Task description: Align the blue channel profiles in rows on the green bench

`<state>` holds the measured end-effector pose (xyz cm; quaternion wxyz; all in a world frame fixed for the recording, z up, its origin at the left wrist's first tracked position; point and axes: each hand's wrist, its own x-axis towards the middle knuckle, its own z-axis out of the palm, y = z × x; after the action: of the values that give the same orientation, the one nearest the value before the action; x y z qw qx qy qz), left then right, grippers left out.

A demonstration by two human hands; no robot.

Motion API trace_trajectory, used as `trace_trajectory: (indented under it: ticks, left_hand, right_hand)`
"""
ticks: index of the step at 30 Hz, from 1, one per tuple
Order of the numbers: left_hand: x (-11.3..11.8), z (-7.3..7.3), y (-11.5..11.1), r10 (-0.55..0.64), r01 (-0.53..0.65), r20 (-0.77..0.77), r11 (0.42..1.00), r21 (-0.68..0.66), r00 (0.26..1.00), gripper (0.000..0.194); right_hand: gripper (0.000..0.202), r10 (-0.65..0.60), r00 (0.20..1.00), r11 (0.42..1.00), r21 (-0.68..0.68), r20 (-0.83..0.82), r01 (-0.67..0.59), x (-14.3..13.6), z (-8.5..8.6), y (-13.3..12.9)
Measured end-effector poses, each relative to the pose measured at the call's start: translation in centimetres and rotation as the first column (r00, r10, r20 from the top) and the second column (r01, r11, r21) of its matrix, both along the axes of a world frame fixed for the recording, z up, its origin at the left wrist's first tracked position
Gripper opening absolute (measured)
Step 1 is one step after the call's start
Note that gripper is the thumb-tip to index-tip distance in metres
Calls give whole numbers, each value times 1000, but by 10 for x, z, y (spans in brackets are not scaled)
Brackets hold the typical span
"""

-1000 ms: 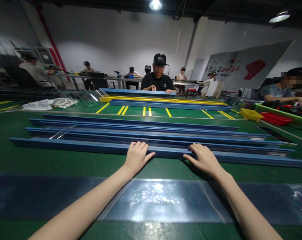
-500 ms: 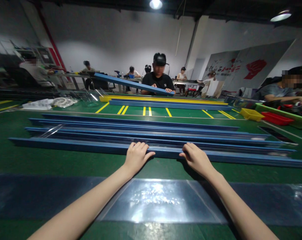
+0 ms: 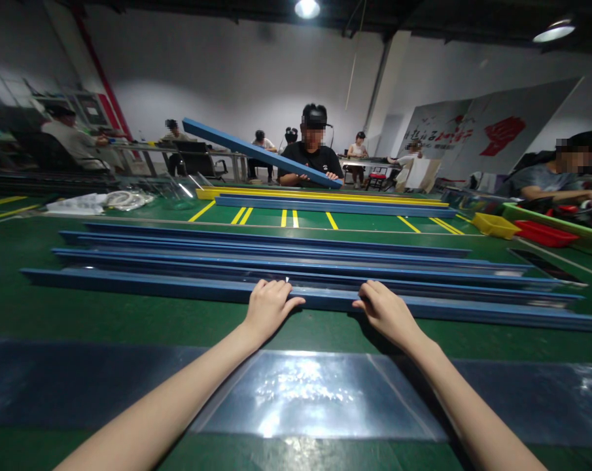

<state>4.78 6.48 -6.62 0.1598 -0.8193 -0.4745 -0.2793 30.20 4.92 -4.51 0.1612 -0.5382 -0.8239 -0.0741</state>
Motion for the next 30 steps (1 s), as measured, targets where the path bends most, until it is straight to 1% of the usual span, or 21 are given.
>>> trace_trajectory:
  ticks: [15,22,26,30]
  left_hand:
    - [1,3,0,21,-21,-10,997,-79,1000,40]
    - [1,0,-1,32,-33,-31,999,-27,999,37]
    - [1,-2,0,15,-15,-46,1000,0,999,35]
    - [-1,-2,0,-16,16,-24,1000,4,1000,31]
  right_hand:
    - [14,15,1000,1000,13,2,-15,1,-2,1]
    - [14,5,999,1000,26,38,-6,0,-1,1]
    - [14,-30,994,999,47,103,25,-1,3,-1]
    - [14,-59,990,998,17,128,57,-2,7,-1]
